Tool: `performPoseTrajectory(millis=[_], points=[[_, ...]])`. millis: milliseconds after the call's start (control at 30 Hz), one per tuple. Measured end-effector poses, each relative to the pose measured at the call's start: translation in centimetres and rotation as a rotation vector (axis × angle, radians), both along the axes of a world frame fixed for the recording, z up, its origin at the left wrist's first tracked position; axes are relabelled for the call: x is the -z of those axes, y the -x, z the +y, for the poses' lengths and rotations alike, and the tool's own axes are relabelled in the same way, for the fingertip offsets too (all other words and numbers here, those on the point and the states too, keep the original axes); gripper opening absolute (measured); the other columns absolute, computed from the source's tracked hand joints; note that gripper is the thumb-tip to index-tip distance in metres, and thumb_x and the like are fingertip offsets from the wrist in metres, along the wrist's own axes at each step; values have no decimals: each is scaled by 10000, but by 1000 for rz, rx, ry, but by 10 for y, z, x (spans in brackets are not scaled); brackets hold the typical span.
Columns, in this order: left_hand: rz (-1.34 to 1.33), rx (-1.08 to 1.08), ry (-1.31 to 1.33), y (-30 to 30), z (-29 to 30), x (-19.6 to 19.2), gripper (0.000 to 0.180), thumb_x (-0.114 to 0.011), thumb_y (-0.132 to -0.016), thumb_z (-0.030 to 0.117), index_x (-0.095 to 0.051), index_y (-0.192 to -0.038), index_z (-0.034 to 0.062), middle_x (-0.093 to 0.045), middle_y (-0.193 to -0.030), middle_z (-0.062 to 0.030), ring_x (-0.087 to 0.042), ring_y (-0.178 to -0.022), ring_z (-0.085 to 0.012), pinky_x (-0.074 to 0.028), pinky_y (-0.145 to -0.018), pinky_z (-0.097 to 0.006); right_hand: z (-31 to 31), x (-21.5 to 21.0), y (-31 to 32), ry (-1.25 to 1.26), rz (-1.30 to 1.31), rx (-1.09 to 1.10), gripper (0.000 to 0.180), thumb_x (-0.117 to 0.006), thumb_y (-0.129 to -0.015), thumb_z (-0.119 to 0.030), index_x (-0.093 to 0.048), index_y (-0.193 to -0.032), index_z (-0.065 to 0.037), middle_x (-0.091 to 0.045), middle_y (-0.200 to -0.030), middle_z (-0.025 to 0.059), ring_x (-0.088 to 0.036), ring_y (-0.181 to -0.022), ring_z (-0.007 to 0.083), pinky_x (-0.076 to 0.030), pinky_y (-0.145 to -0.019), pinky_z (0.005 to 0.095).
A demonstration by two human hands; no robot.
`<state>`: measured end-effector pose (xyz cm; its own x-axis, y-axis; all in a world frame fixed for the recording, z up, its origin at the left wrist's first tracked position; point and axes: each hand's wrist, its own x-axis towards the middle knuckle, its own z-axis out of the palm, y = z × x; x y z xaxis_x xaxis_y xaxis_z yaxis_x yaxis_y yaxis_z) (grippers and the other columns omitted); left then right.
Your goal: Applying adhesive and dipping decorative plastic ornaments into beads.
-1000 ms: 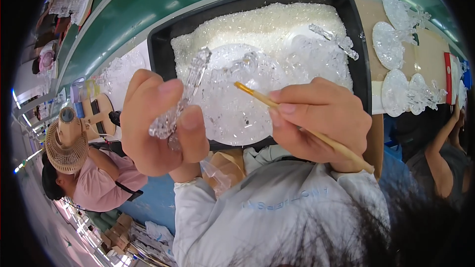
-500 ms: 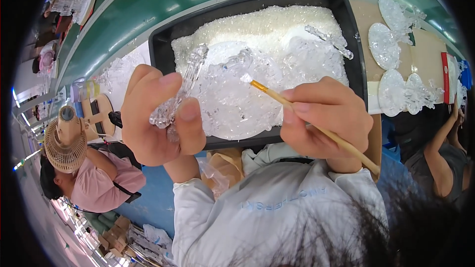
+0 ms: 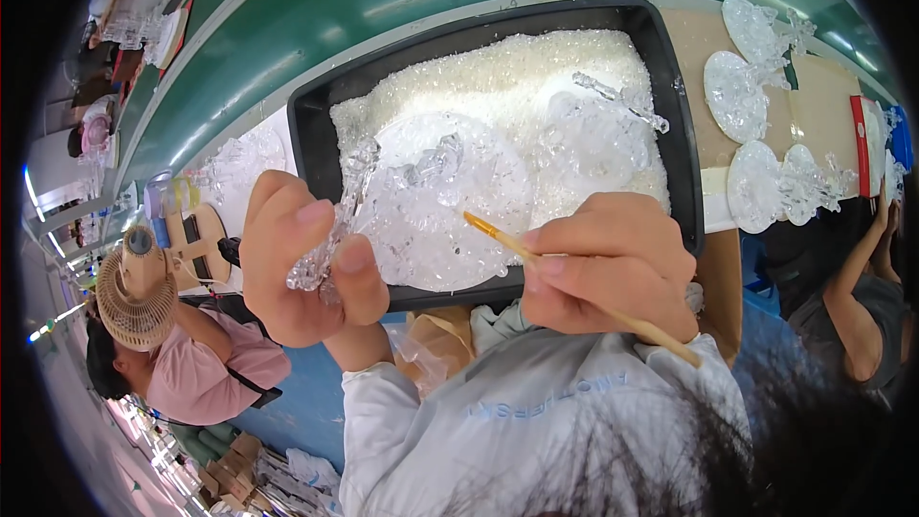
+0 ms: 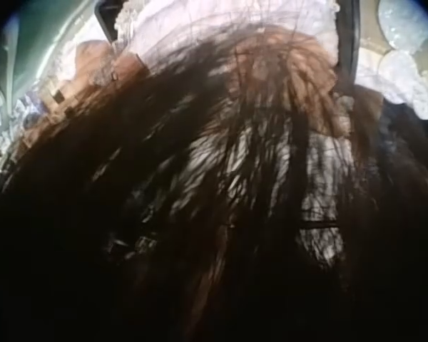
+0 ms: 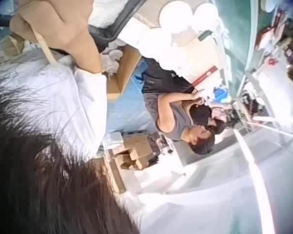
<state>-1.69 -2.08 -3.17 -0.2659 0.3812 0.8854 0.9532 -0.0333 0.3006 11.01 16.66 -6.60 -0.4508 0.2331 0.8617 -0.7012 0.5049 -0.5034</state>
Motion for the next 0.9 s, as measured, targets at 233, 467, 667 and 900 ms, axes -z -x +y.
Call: performPoseTrajectory(millis=[233, 467, 667, 900], points=[[-26, 25, 42, 3, -1, -2, 304, -616, -774, 0, -575, -1060, -95, -534, -736, -139, -366, -558, -192, -271, -505, -317, 2, 0, 1, 11, -41, -55, 256, -730, -646, 52, -617, -865, -14, -683, -715, 173, -547, -419, 157, -390, -380, 236], [22, -24, -6, 0, 4, -1, 276, -626, -772, -1, -578, -1031, -80, -542, -738, -136, -373, -541, -192, -268, -493, -312, 0, -5, 1, 15, -16, -116, 266, -751, -633, 42, -626, -861, -13, -691, -729, 165, -548, -431, 160, -395, -393, 239], [75, -10, 9, 3, 5, 1, 266, -638, -780, 13, -583, -1026, -71, -531, -708, -109, -375, -527, -190, -263, -485, -311, -1, -2, 0, -32, -21, 29, 254, -780, -613, 40, -651, -828, 1, -701, -750, 188, -556, -441, 163, -407, -405, 243], [47, -40, 123, -1, -4, -1, 311, -625, -902, 131, -520, -1110, -76, -516, -773, -137, -414, -621, -199, -303, -541, -341, 3, -4, -3, -22, -68, -29, 300, -753, -633, 37, -616, -895, -17, -687, -742, 176, -545, -439, 169, -409, -421, 243]])
